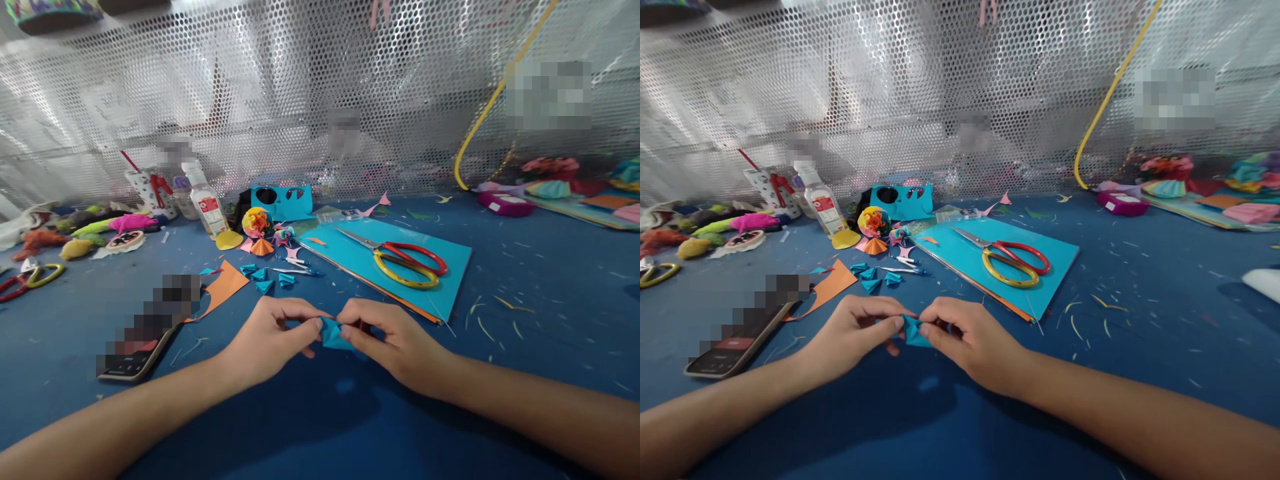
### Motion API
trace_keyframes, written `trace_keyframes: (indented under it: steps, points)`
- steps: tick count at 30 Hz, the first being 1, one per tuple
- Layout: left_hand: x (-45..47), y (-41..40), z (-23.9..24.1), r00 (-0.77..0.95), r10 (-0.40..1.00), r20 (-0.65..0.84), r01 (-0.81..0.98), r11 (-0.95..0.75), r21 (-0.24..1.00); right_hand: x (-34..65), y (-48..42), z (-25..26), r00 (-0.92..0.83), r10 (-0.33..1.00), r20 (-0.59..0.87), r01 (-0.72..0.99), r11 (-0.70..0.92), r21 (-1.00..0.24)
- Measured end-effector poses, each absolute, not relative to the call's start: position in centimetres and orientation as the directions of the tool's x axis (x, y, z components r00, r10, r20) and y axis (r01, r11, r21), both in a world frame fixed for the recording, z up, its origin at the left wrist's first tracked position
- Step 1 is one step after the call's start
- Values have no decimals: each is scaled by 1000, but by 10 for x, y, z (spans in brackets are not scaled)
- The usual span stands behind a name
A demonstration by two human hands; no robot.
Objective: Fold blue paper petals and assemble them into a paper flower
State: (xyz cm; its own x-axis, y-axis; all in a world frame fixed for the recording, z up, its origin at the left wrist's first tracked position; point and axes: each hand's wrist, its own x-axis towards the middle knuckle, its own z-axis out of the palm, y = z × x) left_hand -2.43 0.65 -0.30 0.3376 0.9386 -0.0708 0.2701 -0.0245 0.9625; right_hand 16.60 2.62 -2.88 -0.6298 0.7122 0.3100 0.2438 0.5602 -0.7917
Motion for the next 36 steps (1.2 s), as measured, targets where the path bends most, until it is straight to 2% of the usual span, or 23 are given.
trace_keyframes:
  steps: [4, 9, 22, 25, 30, 36]
  points:
    - [-25, 7, -5, 341, 937, -68, 268, -27, 963, 167, 26, -31, -636, 704, 316, 258, 580, -773]
    - [-25, 8, -6, 355, 925, -135, 210, 62, 976, 167, 26, -33, -662, 659, 357, 246, 642, -727]
    - [-25, 3, -5, 531, 783, -324, 269, 206, 941, 171, 21, -30, -774, 460, 435, 33, 716, -698]
    - [-23, -1, -5, 517, 805, -290, 253, 180, 951, 171, 20, -30, -764, 451, 461, 21, 732, -681]
    - [-23, -3, -6, 450, 884, -130, 144, 72, 987, 170, 21, -29, -723, 497, 480, 45, 727, -685]
    - [-28, -4, 1, 495, 867, 51, 327, -241, 914, 169, 22, -28, -687, 536, 490, 92, 734, -673]
